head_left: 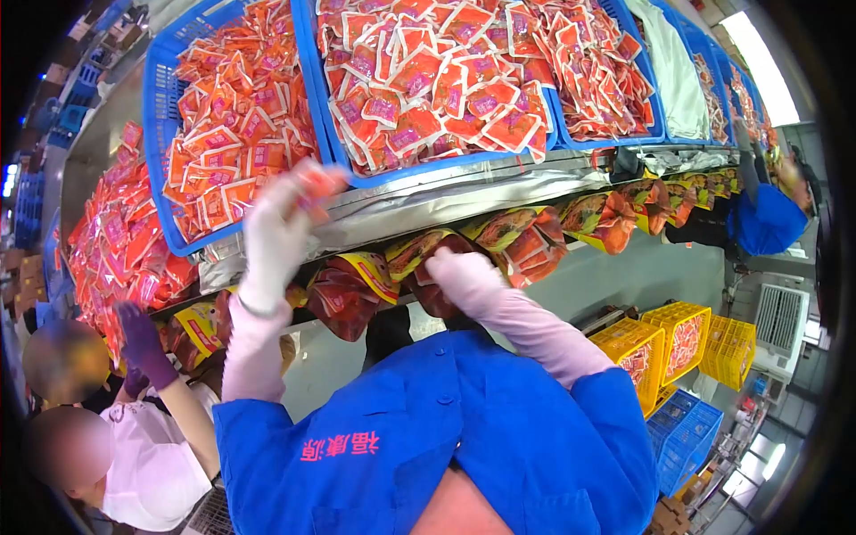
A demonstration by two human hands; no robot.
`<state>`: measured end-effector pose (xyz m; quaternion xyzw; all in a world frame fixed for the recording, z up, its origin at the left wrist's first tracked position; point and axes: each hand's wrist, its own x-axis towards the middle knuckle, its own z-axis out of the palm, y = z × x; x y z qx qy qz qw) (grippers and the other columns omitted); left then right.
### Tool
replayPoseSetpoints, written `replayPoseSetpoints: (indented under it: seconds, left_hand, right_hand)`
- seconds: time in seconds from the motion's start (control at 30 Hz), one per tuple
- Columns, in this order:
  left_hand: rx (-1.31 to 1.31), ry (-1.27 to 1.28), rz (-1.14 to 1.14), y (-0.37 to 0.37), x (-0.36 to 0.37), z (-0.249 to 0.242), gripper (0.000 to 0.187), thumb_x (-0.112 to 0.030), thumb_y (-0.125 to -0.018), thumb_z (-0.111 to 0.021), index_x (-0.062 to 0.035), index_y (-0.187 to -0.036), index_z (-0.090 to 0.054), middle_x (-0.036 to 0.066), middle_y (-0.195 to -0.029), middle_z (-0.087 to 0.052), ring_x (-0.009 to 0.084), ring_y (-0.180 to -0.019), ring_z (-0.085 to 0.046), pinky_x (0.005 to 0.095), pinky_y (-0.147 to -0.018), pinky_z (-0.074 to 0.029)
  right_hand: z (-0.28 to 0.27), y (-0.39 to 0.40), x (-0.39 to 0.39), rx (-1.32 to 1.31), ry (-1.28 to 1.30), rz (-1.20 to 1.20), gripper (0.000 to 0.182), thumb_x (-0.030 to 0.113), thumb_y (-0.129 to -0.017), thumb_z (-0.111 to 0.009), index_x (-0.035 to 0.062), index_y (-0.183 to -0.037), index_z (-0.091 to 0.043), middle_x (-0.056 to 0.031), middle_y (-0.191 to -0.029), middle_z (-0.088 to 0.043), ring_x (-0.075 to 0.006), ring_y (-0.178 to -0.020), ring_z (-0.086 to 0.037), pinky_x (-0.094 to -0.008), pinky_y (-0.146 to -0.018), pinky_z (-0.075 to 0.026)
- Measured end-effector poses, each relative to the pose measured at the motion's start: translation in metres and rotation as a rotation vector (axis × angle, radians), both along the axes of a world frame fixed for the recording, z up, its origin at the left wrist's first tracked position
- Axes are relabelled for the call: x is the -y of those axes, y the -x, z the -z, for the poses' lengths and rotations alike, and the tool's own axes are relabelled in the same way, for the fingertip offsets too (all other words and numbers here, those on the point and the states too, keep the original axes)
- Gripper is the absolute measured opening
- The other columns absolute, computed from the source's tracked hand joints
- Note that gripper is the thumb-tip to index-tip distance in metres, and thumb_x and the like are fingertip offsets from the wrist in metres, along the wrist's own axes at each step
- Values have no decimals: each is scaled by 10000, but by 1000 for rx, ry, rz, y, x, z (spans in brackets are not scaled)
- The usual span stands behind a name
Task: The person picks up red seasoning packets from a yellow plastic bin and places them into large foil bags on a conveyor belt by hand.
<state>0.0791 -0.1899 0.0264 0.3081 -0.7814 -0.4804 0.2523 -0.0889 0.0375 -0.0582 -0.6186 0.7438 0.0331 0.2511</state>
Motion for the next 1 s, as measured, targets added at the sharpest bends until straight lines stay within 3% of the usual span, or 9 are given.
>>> replayPoseSetpoints:
  seconds: [0.13,0.33,0.5,0.53,0.57,0.67,0.8,0.9,1.0]
  left_hand:
    - [168,24,516,-1,-109,23,384,59,-744,-641,-79,-1097,-703,116,-1031,-674,286,-922,-679,358,-830,-544]
    - [711,418,488,14,-155,97,188,-64,-816,-613,-55,-993,-675,135,-1081,-666,326,-967,-672,392,-781,-545]
    - [1282,926,621,27,-130,264,262,-186,-867,-580,-65,-1073,-687,170,-1130,-667,352,-996,-669,387,-813,-540]
    - [1010,473,32,18,-136,334,286,-194,-883,-560,-86,-1110,-697,185,-1176,-662,349,-1022,-671,394,-864,-529]
    - [1197,113,226,36,-121,268,331,-224,-894,-566,-81,-1167,-689,201,-1207,-655,349,-1047,-671,391,-901,-519]
    - [1271,484,597,15,-121,175,371,-284,-836,-675,-57,-1129,-688,183,-1129,-675,318,-1054,-667,422,-857,-550]
    - [556,338,476,-10,-55,44,216,-242,-831,-660,-94,-983,-697,140,-1011,-671,302,-899,-670,463,-740,-540]
    - [760,789,-73,-6,44,47,154,-187,-807,-698,-114,-941,-713,102,-906,-672,310,-893,-652,425,-807,-514]
    - [873,959,75,-12,114,109,293,-295,-758,-773,-142,-1005,-730,61,-1012,-683,280,-1030,-624,484,-912,-447]
  right_hand:
    - [39,2,26,794,-98,-75,331,290,-875,-660,50,-1102,-668,-194,-1039,-714,-385,-870,-688,-437,-797,-545]
    - [38,17,-26,-210,82,-667,253,231,-784,-666,61,-939,-771,-121,-962,-739,-249,-935,-677,-373,-861,-486]
    - [34,-13,-4,-51,186,-771,180,183,-789,-617,94,-806,-773,-87,-851,-747,-253,-805,-697,-383,-708,-502]
    - [36,-10,4,-50,183,-786,179,183,-798,-612,107,-805,-773,-80,-853,-749,-259,-804,-704,-393,-695,-516]
    - [16,-8,16,-18,54,-692,137,196,-779,-638,162,-805,-769,-49,-801,-727,-242,-803,-702,-384,-713,-541]
    - [-23,21,78,335,549,-27,169,250,-810,-629,142,-861,-749,-103,-880,-718,-316,-858,-687,-438,-781,-549]
    - [8,54,198,22,99,367,543,483,-834,-706,45,-1151,-646,-214,-1066,-704,-350,-1021,-680,-446,-879,-536]
    - [33,64,218,39,81,371,393,267,-825,-673,25,-1135,-663,-217,-1090,-692,-367,-1036,-668,-440,-937,-517]
    - [-28,70,152,188,527,177,284,187,-839,-603,9,-1049,-671,-206,-985,-691,-382,-996,-656,-450,-896,-510]
